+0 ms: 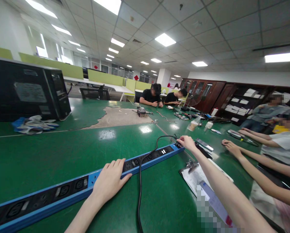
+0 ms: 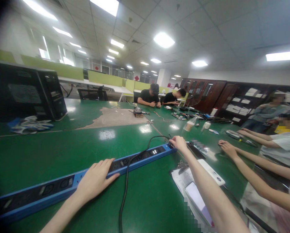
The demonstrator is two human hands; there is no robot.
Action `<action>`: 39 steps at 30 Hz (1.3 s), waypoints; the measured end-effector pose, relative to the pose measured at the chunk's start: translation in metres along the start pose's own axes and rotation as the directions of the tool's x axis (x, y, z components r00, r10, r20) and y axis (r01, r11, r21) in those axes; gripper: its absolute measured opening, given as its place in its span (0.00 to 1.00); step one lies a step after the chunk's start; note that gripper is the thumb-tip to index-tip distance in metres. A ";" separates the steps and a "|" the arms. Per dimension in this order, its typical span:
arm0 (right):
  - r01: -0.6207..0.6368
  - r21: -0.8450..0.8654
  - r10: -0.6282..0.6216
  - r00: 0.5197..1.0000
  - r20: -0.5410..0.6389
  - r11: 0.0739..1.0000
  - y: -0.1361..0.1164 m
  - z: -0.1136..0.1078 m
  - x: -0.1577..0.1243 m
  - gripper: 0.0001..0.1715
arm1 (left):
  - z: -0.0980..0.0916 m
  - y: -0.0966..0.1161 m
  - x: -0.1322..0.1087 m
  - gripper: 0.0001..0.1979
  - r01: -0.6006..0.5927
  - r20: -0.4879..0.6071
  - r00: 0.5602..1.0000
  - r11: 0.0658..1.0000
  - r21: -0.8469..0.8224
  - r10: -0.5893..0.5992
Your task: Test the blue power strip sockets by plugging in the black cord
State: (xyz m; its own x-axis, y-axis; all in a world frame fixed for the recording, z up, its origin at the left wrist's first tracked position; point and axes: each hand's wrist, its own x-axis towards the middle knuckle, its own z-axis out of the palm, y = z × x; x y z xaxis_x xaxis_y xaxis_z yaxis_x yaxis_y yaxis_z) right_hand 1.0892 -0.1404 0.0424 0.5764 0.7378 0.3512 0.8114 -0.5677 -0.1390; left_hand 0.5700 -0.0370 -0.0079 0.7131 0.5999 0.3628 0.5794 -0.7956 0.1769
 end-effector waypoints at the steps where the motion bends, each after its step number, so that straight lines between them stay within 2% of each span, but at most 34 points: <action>1: -0.010 0.010 0.010 1.000 -0.014 1.000 0.001 0.002 -0.003 0.18 | 0.000 0.000 0.000 0.31 -0.002 -0.001 1.000 1.000 0.005 0.002; 8: -0.032 0.079 0.037 0.997 -0.062 0.996 0.010 0.004 -0.024 0.22 | 0.001 0.005 0.001 0.31 0.007 -0.021 1.000 0.999 0.031 -0.006; 14: 0.030 0.115 -0.040 0.995 0.091 0.993 0.011 -0.011 -0.017 0.18 | 0.003 0.005 0.002 0.31 0.007 -0.022 1.000 0.999 0.051 -0.006; 17: 0.063 0.046 -0.067 0.993 0.097 0.997 0.002 -0.011 -0.010 0.18 | 0.003 0.005 0.002 0.30 0.003 -0.021 1.000 0.998 0.058 -0.002; 20: 0.048 -0.057 -0.040 0.989 0.141 0.997 -0.006 -0.010 -0.001 0.18 | 0.003 0.005 0.001 0.30 0.001 -0.022 1.000 0.998 0.058 0.000; 26: 0.037 -0.104 0.005 0.927 0.374 0.994 -0.010 -0.017 0.021 0.19 | 0.001 0.001 0.001 0.30 -0.008 -0.026 1.000 0.999 0.037 0.009; 28: 0.046 -0.120 0.006 0.915 0.404 0.992 -0.013 -0.018 0.028 0.19 | 0.001 -0.001 0.001 0.30 -0.013 -0.019 1.000 1.000 0.019 0.014; 34: 0.057 -0.143 -0.009 0.948 0.319 0.988 -0.024 -0.012 0.029 0.19 | -0.001 -0.005 0.004 0.30 -0.030 -0.004 1.000 0.999 -0.027 0.030; 36: 0.058 -0.103 -0.026 0.960 0.280 0.993 -0.022 -0.009 0.019 0.19 | -0.002 -0.006 0.004 0.30 -0.033 -0.002 0.999 0.999 -0.037 0.033; 39: 0.070 0.022 -0.073 0.986 0.147 0.997 -0.015 -0.001 0.001 0.18 | -0.003 -0.007 0.005 0.30 -0.032 -0.001 0.999 0.998 -0.047 0.032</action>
State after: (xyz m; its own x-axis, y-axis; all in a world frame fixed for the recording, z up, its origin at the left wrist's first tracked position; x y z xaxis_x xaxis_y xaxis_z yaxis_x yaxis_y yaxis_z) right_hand 1.0777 -0.1320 0.0455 0.5239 0.8227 0.2205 0.8518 -0.5064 -0.1346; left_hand 0.5679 -0.0287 -0.0046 0.7310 0.5738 0.3693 0.5368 -0.8177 0.2079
